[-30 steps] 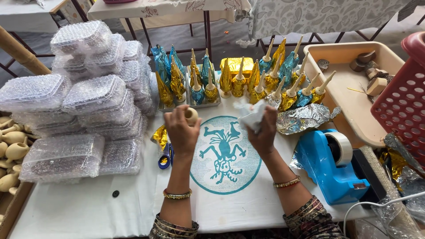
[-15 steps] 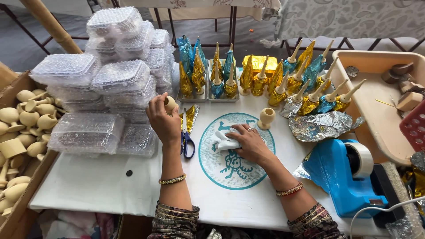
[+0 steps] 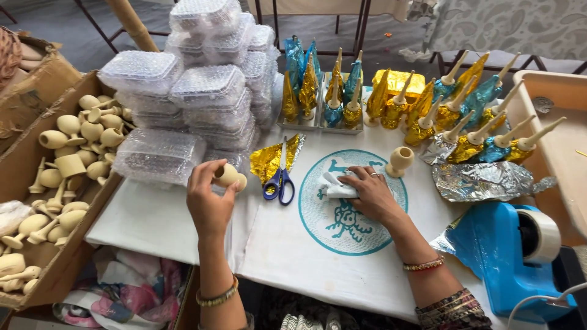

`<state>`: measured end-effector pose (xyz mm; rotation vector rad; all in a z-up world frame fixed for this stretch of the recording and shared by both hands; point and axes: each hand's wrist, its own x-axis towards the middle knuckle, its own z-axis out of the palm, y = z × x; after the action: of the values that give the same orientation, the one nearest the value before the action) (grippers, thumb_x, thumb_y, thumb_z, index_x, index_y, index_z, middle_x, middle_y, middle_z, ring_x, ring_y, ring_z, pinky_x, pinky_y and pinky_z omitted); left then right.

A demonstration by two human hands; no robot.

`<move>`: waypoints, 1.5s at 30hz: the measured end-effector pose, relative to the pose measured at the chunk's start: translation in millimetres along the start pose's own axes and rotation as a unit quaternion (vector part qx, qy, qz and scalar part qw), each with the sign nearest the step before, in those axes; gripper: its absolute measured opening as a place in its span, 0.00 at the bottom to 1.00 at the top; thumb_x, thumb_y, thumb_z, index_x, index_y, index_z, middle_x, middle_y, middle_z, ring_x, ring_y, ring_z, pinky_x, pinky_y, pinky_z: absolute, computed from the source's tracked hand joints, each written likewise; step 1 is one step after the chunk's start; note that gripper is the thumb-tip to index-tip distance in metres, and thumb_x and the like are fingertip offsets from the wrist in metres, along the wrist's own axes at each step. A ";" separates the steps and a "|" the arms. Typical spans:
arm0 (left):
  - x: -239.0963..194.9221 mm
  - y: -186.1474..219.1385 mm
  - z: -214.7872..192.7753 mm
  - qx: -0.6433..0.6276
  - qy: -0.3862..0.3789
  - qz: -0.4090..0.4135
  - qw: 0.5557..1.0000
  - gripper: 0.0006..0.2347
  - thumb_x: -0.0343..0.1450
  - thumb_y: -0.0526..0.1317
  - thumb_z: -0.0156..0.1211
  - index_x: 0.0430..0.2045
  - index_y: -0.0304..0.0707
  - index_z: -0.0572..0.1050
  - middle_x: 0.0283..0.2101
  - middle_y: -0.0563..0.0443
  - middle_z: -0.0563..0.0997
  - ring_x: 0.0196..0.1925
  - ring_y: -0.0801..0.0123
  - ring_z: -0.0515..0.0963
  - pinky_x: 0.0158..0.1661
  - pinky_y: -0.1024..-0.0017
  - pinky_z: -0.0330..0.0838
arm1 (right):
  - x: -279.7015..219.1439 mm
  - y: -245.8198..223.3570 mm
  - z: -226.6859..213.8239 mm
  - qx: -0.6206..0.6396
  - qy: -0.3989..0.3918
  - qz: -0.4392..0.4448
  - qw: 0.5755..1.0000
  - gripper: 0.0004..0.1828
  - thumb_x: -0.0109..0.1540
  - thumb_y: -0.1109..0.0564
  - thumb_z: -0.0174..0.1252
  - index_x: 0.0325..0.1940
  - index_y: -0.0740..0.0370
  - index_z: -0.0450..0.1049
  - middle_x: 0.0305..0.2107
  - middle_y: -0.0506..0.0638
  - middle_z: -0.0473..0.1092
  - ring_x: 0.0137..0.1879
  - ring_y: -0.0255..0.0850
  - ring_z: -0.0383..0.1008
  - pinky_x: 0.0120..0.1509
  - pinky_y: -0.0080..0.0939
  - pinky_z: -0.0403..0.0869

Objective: The person sits on the floor and wraps small wooden objects with gold and silver foil. They use scissors to cut the foil, wrap it around the objects, and then wipe the objects with a cloth. The wrapped items are placed on a tray.

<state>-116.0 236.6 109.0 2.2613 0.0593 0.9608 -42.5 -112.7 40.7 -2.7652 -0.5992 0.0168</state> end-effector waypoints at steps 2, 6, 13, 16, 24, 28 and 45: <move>0.6 6.6 5.0 -0.044 0.012 0.021 0.999 0.23 0.58 0.30 0.77 0.48 0.43 0.78 0.51 0.51 0.80 0.52 0.61 0.80 0.53 0.67 0.78 | 3.6 -0.3 0.5 -0.002 0.002 0.001 1.000 0.37 0.53 0.57 0.69 0.66 0.40 0.70 0.68 0.45 0.59 0.73 0.46 0.56 0.77 0.51 0.57; 14.1 34.7 36.3 -0.156 -0.066 0.097 0.981 0.23 0.60 0.30 0.75 0.49 0.43 0.76 0.54 0.48 0.79 0.57 0.58 0.80 0.58 0.69 0.77 | 3.2 1.5 4.9 -0.012 -0.003 0.013 1.000 0.36 0.53 0.55 0.70 0.65 0.39 0.71 0.68 0.44 0.59 0.73 0.46 0.55 0.76 0.51 0.57; 46.5 -26.0 118.9 0.119 -0.192 0.119 0.967 0.18 0.67 0.30 0.69 0.50 0.44 0.76 0.55 0.47 0.79 0.56 0.56 0.79 0.58 0.67 0.75 | 2.3 10.2 9.8 -0.004 0.020 -0.009 1.000 0.35 0.54 0.56 0.69 0.66 0.41 0.71 0.67 0.44 0.60 0.73 0.47 0.56 0.76 0.51 0.58; 45.4 -17.5 103.2 0.167 -0.188 0.136 0.958 0.22 0.62 0.32 0.71 0.51 0.40 0.75 0.56 0.42 0.76 0.57 0.51 0.77 0.58 0.63 0.72 | 3.3 12.4 9.9 0.008 0.024 -0.011 1.000 0.34 0.54 0.55 0.69 0.65 0.41 0.72 0.67 0.45 0.60 0.73 0.47 0.56 0.77 0.51 0.58; 69.6 -90.9 -36.1 0.094 0.137 0.081 0.983 0.02 0.77 0.34 0.64 0.38 0.42 0.82 0.40 0.48 0.83 0.46 0.57 0.80 0.54 0.59 0.72 | 2.7 -2.8 0.0 -0.001 -0.021 0.009 1.000 0.43 0.55 0.33 0.65 0.74 0.36 0.65 0.68 0.46 0.56 0.74 0.50 0.49 0.74 0.57 0.54; 76.6 -274.4 -116.6 0.140 0.240 -0.001 0.961 0.05 0.76 0.29 0.58 0.37 0.38 0.80 0.42 0.47 0.83 0.43 0.54 0.82 0.45 0.60 0.79 | 5.9 17.8 23.8 -0.009 -0.011 -0.002 1.000 0.39 0.58 0.25 0.52 0.71 0.38 0.65 0.70 0.46 0.55 0.76 0.49 0.46 0.73 0.57 0.53; 77.0 -536.2 -125.2 0.272 -0.289 -0.389 0.831 0.16 0.76 0.38 0.54 0.57 0.52 0.80 0.59 0.39 0.83 0.58 0.47 0.82 0.57 0.52 0.70 | 8.2 -6.9 12.0 -0.052 -0.019 0.052 0.997 0.37 0.58 0.30 0.59 0.69 0.39 0.65 0.70 0.46 0.53 0.75 0.48 0.45 0.76 0.53 0.49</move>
<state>-30.5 744.4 -100.5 2.5517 1.0084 -0.2281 -38.7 -99.8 31.8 -2.9005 -0.4773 0.0627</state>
